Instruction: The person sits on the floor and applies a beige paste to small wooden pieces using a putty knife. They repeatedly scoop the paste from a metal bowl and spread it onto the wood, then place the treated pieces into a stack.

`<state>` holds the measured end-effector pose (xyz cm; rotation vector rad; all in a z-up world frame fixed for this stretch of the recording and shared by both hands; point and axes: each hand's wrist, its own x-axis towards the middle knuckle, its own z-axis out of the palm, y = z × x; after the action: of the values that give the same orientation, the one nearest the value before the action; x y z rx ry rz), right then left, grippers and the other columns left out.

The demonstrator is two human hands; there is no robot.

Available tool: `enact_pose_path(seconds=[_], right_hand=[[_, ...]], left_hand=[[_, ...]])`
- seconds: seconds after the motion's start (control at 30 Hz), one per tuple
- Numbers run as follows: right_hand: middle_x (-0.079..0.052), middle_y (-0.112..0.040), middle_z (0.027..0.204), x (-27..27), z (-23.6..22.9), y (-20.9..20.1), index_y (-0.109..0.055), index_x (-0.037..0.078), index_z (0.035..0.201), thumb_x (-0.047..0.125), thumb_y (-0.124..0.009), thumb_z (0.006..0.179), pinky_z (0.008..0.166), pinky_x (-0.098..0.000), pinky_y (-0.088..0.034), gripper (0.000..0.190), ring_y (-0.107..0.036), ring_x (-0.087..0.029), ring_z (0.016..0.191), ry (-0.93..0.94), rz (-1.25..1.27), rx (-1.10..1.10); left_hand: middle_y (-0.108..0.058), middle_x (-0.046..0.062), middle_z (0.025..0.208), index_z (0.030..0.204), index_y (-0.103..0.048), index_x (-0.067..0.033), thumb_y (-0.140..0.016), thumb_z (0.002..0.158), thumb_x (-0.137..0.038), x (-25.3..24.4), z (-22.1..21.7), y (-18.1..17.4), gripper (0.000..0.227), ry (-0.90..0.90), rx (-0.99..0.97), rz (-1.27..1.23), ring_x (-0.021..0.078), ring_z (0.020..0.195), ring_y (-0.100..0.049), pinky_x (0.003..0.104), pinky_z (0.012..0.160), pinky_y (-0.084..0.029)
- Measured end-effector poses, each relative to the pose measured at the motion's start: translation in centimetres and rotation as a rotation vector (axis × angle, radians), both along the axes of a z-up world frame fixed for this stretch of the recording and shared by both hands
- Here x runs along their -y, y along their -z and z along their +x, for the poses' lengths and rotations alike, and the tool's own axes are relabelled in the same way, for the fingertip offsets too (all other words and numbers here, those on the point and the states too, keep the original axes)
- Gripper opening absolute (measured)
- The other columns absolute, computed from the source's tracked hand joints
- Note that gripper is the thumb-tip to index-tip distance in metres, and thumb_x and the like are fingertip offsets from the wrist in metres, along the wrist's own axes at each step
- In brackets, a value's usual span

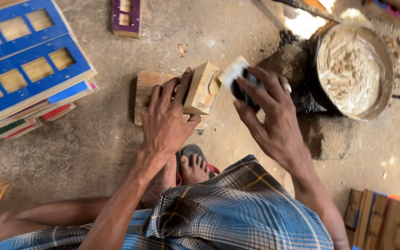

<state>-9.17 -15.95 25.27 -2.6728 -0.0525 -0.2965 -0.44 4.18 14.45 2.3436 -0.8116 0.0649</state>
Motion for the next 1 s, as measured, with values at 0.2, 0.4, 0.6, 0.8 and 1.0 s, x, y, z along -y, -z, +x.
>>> enact_pose_path(seconds=[0.2,0.4,0.6,0.8,1.0], right_hand=[[-0.014,-0.068,0.128,-1.8,1.3,-2.8,-0.075,0.005,0.123,0.025,-0.069,0.099,0.097,-0.0495,-0.050,0.032,-0.060,-0.029,0.109,-0.056,-0.146,0.002],[-0.016,-0.068,0.131,-2.3,-3.7,-1.2,-0.073,0.003,0.122,0.020,-0.070,0.093,0.094,-0.0447,-0.051,0.034,-0.061,-0.034,0.119,-0.116,-0.026,0.016],[-0.016,-0.067,0.137,-0.5,-6.7,1.7,-0.069,0.002,0.131,0.018,-0.067,0.098,0.108,-0.0434,-0.050,0.036,-0.061,-0.029,0.130,0.301,0.359,0.091],[-0.016,-0.072,0.130,-0.9,-9.9,9.0,-0.071,0.001,0.130,0.020,-0.066,0.102,0.100,-0.0395,-0.056,0.033,-0.067,-0.028,0.118,0.585,0.858,0.140],[-0.024,-0.071,0.121,-0.4,-11.2,14.3,-0.065,-0.009,0.132,0.020,-0.057,0.102,0.099,-0.0421,-0.056,0.042,-0.069,-0.031,0.113,0.706,1.317,0.106]], left_hand=[[-0.059,0.015,0.135,0.154,-0.045,-0.0105,-0.093,0.063,-0.027,1.3,-0.3,-1.2,0.103,-0.028,0.043,0.005,0.0385,0.120,-0.058,0.054,0.091,-0.057],[-0.061,0.015,0.133,0.152,-0.045,-0.0095,-0.094,0.068,-0.025,1.6,0.4,-0.2,0.098,-0.055,-0.031,-0.051,0.0356,0.116,-0.060,0.050,0.082,-0.059],[-0.062,0.019,0.127,0.152,-0.046,0.0005,-0.083,0.081,-0.014,2.0,3.1,3.4,0.081,-0.145,0.083,-0.076,0.0371,0.115,-0.062,0.051,0.084,-0.060],[-0.070,0.021,0.111,0.131,-0.057,-0.0002,-0.077,0.085,-0.021,1.9,4.7,6.8,0.054,-0.170,-0.167,0.060,0.0381,0.097,-0.069,0.055,0.070,-0.057],[-0.071,0.023,0.108,0.121,-0.061,-0.0003,-0.078,0.081,-0.033,4.5,5.6,9.8,0.055,-0.263,-0.236,0.184,0.0426,0.094,-0.070,0.058,0.076,-0.056]])
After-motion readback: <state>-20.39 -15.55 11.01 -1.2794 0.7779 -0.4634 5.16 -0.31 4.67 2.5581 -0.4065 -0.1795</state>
